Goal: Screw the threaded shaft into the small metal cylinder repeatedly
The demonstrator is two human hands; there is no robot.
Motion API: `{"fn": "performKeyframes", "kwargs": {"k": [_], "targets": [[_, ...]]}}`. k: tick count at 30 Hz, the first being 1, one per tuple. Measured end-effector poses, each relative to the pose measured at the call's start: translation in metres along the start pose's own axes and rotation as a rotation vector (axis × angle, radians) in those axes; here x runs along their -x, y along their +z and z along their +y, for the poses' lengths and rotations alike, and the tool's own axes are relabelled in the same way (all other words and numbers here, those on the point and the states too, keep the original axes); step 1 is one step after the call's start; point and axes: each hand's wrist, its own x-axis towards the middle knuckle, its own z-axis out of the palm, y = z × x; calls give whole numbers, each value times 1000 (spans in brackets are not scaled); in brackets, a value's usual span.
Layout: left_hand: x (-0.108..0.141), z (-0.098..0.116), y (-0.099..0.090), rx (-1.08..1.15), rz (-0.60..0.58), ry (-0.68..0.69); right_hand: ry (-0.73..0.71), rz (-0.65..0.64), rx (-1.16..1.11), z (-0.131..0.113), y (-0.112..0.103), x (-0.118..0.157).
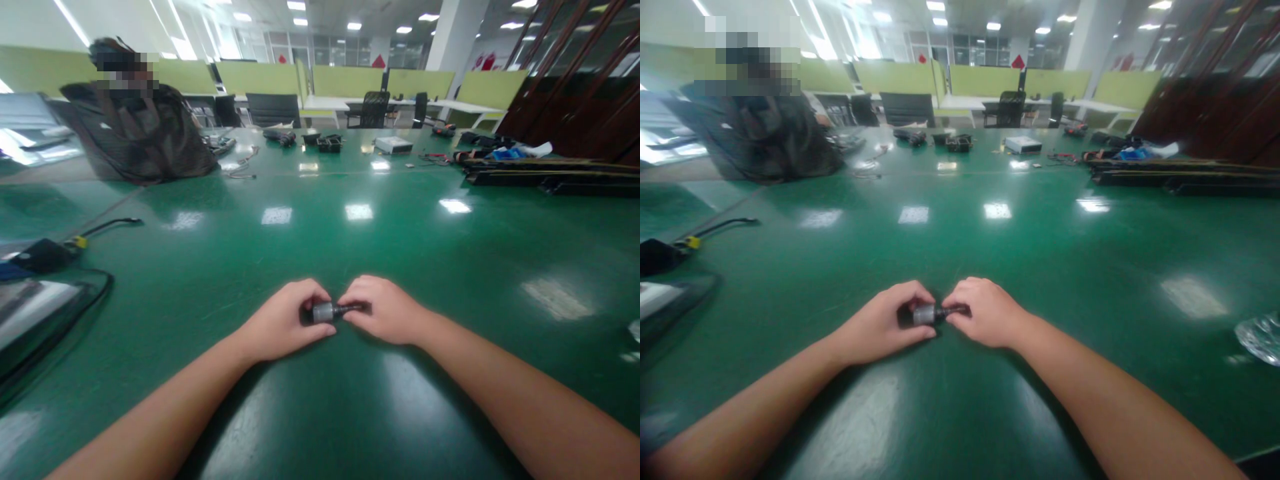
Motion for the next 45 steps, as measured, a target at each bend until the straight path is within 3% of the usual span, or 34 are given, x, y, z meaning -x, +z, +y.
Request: {"fn": "performKeyframes", "kwargs": {"k": [19, 45], "targets": [[-4, 4, 1, -26, -3, 14, -15, 39, -31, -2, 2, -3], [0, 1, -1, -32, -7, 11, 46, -16, 25, -1, -3, 0]]}}
